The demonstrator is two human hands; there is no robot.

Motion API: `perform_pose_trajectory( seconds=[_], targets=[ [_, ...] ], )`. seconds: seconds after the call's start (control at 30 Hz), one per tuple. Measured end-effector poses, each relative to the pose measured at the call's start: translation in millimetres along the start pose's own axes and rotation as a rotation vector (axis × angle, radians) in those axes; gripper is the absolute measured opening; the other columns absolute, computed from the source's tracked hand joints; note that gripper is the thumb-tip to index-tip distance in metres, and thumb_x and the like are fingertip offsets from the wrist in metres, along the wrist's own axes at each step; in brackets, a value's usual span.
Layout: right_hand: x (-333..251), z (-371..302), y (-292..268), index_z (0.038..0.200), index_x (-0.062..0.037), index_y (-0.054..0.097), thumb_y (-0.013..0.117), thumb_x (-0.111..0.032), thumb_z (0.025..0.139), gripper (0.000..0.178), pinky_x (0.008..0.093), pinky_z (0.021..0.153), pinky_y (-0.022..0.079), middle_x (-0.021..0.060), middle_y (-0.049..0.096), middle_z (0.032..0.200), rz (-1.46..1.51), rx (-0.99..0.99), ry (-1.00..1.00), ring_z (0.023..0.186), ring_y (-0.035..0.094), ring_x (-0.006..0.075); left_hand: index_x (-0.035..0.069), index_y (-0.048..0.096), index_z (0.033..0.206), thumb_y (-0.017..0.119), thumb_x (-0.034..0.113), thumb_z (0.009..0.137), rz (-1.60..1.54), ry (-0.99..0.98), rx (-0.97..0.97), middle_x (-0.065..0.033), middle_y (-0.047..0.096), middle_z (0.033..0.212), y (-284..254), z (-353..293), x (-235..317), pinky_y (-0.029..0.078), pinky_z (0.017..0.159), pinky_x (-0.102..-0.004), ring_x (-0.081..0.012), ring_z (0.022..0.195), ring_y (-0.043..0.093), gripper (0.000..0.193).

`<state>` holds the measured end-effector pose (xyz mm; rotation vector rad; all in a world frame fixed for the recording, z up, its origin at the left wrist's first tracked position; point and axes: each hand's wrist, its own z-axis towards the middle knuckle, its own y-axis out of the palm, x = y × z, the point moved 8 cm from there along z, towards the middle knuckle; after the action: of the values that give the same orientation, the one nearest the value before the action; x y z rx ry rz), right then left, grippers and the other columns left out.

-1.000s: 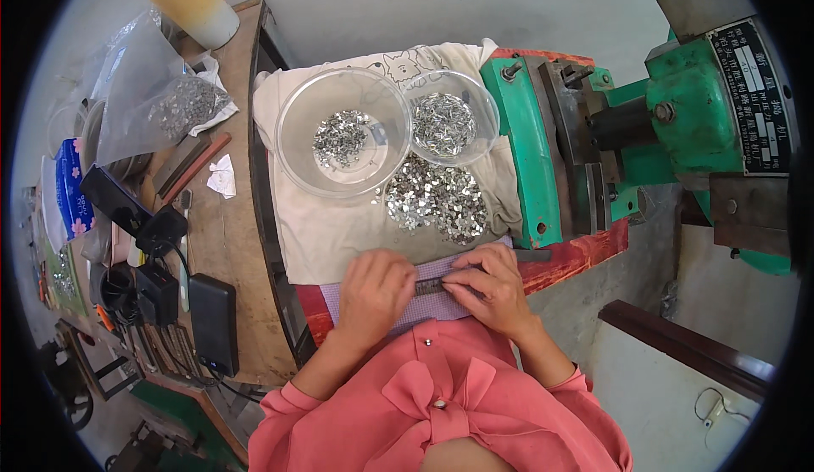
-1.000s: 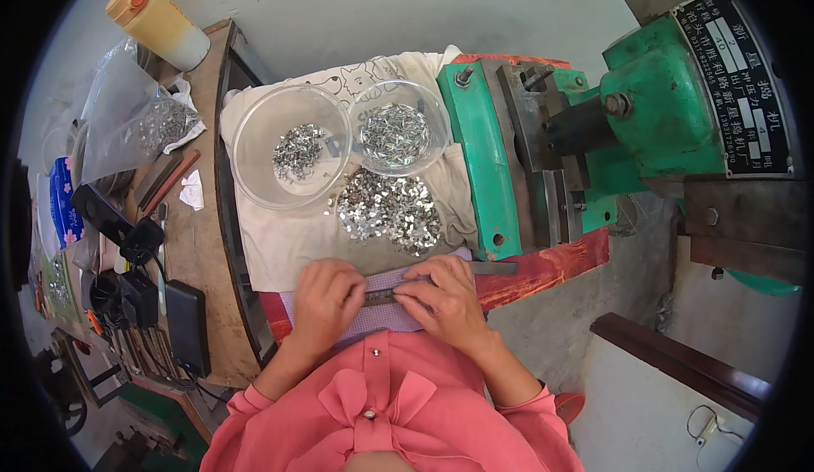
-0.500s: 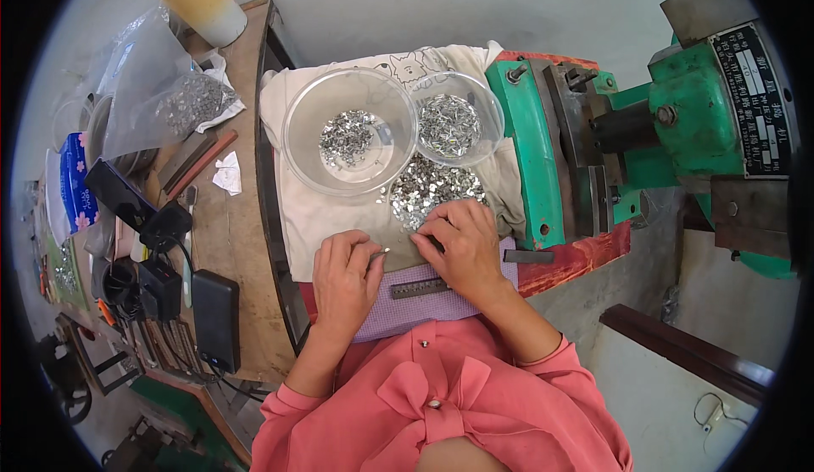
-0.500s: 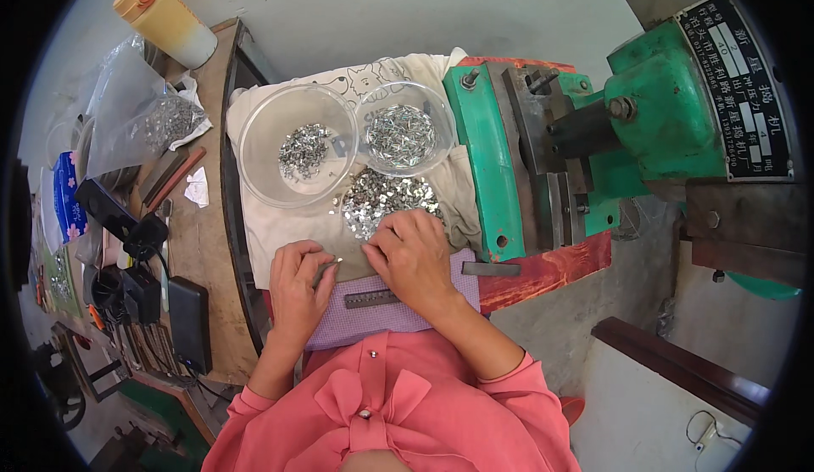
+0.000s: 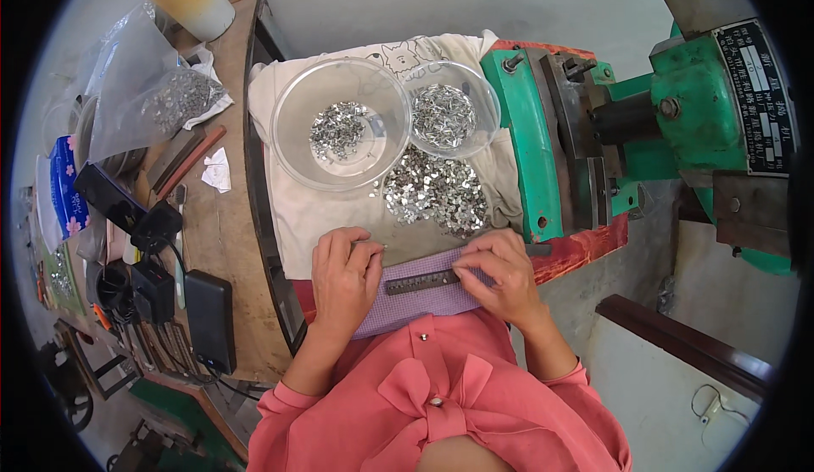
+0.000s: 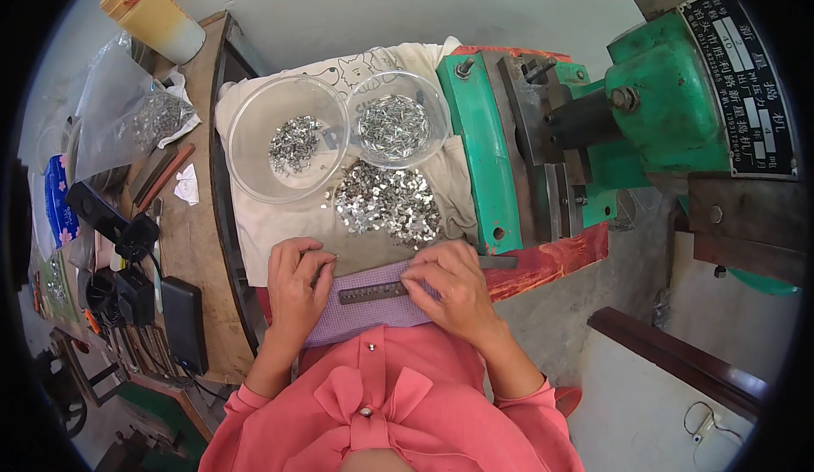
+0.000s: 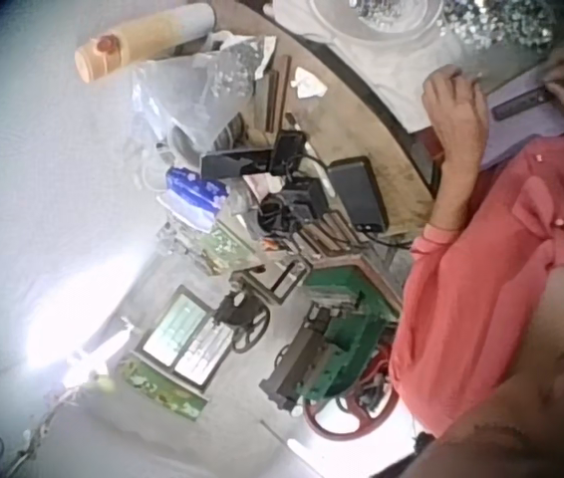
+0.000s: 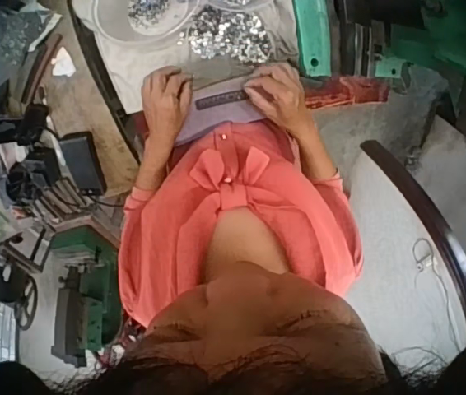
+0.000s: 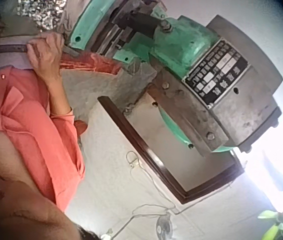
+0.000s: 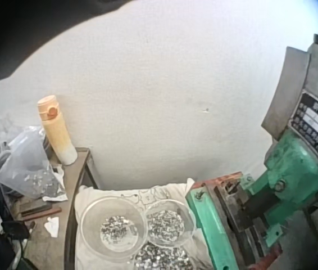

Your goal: The person assembles small metal components by hand, placing them into a purple grid-like tray. They then transfer the tray to a green industrial press machine, operate the lever to process the parts, and return the tray to the table to continue the assembly cycle.

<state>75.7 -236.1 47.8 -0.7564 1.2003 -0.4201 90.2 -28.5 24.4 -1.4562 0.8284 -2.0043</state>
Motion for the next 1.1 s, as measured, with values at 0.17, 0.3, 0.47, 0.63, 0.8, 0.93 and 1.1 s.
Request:
perform_pose_trajectory(
  seconds=[0.17,0.3,0.47,0.63,0.8,0.93,1.1],
  targets=[
    [3,-15,7,0.088,-0.0104,0.073,0.079,-0.01,0.075,0.015,0.039,0.084,0.043,0.0022,0.064,0.097,-0.027,-0.051,0.017,0.094,0.058,0.0246,0.004,0.068,0.088,0.077,-0.002,0.072,-0.019,0.019,-0.005,-0.0107,0.063,0.101,2,0,0,0.047,0.081,-0.0405,-0.0309,0.095,0.058,0.02],
    [-3,-13,6,0.087,-0.0113,0.073,0.08,-0.012,0.075,0.015,0.0397,0.087,0.044,0.0019,0.064,0.099,-0.036,-0.054,-0.001,0.097,0.059,0.025,0.005,0.069,0.088,0.077,-0.001,0.071,-0.029,0.016,-0.022,-0.01,0.063,0.101,3,2,0,0.047,0.081,-0.0402,-0.0308,0.096,0.058,0.02],
    [-9,-13,13,0.086,-0.0112,0.074,0.083,-0.014,0.072,0.017,0.0397,0.086,0.044,0.0021,0.065,0.099,-0.089,-0.061,-0.066,0.098,0.06,0.0249,0.008,0.068,0.087,0.077,0.003,0.072,-0.019,0.037,-0.028,-0.0066,0.063,0.102,5,3,1,0.044,0.08,-0.0409,-0.0287,0.097,0.057,0.018],
    [-7,-15,15,0.086,-0.0112,0.074,0.082,-0.012,0.073,0.015,0.0401,0.087,0.043,0.0022,0.065,0.099,-0.126,-0.037,-0.065,0.098,0.06,0.0251,0.006,0.069,0.085,0.078,0.001,0.071,-0.03,0.007,-0.055,-0.009,0.063,0.102,5,2,2,0.046,0.083,-0.0407,-0.03,0.097,0.057,0.018],
    [-10,-5,9,0.088,-0.0114,0.072,0.08,-0.011,0.075,0.015,0.0395,0.087,0.044,0.002,0.064,0.099,-0.074,-0.051,-0.071,0.097,0.059,0.0254,0.007,0.07,0.086,0.078,0.002,0.071,-0.034,0.013,-0.079,-0.0083,0.063,0.103,6,3,2,0.045,0.084,-0.0408,-0.0299,0.098,0.057,0.017],
    [-11,19,16,0.089,-0.0119,0.072,0.079,-0.011,0.076,0.015,0.0393,0.085,0.044,0.0021,0.063,0.098,-0.041,-0.029,-0.08,0.095,0.059,0.0257,0.008,0.071,0.087,0.078,0.004,0.072,-0.029,0.053,-0.089,-0.008,0.063,0.103,8,4,5,0.045,0.084,-0.0409,-0.0298,0.099,0.057,0.017],
    [-16,52,43,0.088,-0.0123,0.072,0.08,-0.012,0.074,0.016,0.0389,0.083,0.044,0.0016,0.062,0.094,-0.07,0.015,-0.193,0.093,0.059,0.0246,0.008,0.07,0.087,0.078,0.004,0.071,-0.028,0.066,-0.084,-0.0072,0.063,0.102,10,6,6,0.045,0.084,-0.0408,-0.0296,0.099,0.057,0.018]
  ],
)
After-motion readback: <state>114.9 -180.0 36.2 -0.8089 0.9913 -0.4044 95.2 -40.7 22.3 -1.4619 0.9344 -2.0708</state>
